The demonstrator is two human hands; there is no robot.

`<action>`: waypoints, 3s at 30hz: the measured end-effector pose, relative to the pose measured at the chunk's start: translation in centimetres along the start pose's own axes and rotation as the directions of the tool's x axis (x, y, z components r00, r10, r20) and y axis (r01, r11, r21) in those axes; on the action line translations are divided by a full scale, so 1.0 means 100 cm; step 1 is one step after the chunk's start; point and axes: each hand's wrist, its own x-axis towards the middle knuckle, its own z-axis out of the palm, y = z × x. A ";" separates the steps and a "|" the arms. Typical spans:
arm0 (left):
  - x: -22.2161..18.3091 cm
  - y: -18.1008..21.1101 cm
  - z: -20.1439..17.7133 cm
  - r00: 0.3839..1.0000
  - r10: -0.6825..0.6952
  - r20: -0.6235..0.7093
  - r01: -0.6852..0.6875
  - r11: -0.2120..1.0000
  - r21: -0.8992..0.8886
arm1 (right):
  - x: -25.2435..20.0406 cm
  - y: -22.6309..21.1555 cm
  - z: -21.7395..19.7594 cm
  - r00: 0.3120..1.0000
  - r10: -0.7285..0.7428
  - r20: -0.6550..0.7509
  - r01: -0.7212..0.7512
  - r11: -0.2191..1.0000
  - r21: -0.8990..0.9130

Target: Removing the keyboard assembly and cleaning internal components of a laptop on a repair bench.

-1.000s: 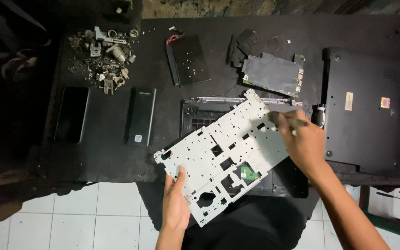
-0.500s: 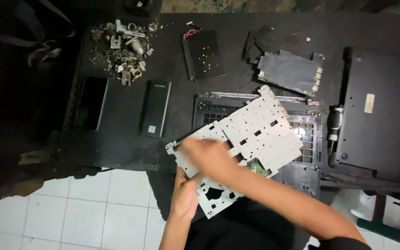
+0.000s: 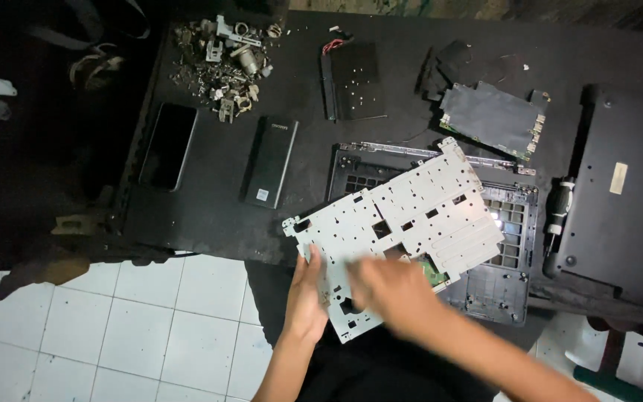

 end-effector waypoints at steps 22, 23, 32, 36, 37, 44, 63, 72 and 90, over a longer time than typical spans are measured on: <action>-0.081 -0.014 0.088 0.537 0.568 0.624 -0.421 0.821 -0.384 | -0.094 0.067 -0.123 0.862 -0.202 -0.464 0.035 0.939 -0.343; -0.093 -0.012 0.100 0.526 0.565 0.636 -0.451 0.819 -0.354 | -0.087 0.070 -0.135 0.825 -0.215 -0.522 0.000 0.925 -0.381; -0.093 0.004 0.111 0.119 0.700 0.704 -0.814 0.475 -0.335 | -0.069 0.106 -0.151 0.311 0.613 -0.726 -0.113 0.782 0.613; -0.041 -0.007 0.093 0.283 0.816 0.504 -0.932 0.358 -0.056 | -0.034 0.066 -0.178 0.209 0.926 -0.315 0.064 0.309 0.949; -0.033 -0.004 0.088 0.435 0.697 0.570 -0.827 0.560 -0.054 | -0.029 0.059 -0.175 0.164 0.986 -0.026 -0.031 0.031 0.999; -0.003 0.018 0.057 0.767 0.245 0.593 -0.240 0.967 -0.089 | -0.055 0.047 -0.116 0.130 0.912 0.390 -0.279 -0.343 0.897; -0.039 0.032 0.039 1.000 -0.005 0.003 0.004 0.983 0.181 | -0.057 0.088 -0.093 0.543 0.840 0.016 -0.839 0.543 -0.016; -0.035 0.033 0.039 0.999 0.007 -0.049 0.003 0.977 0.213 | -0.068 0.104 -0.055 0.869 0.491 0.066 -0.489 0.829 0.270; -0.026 0.033 0.030 1.000 0.015 0.027 -0.019 0.985 0.174 | -0.002 0.175 -0.062 0.757 0.597 -0.265 -0.593 0.798 0.105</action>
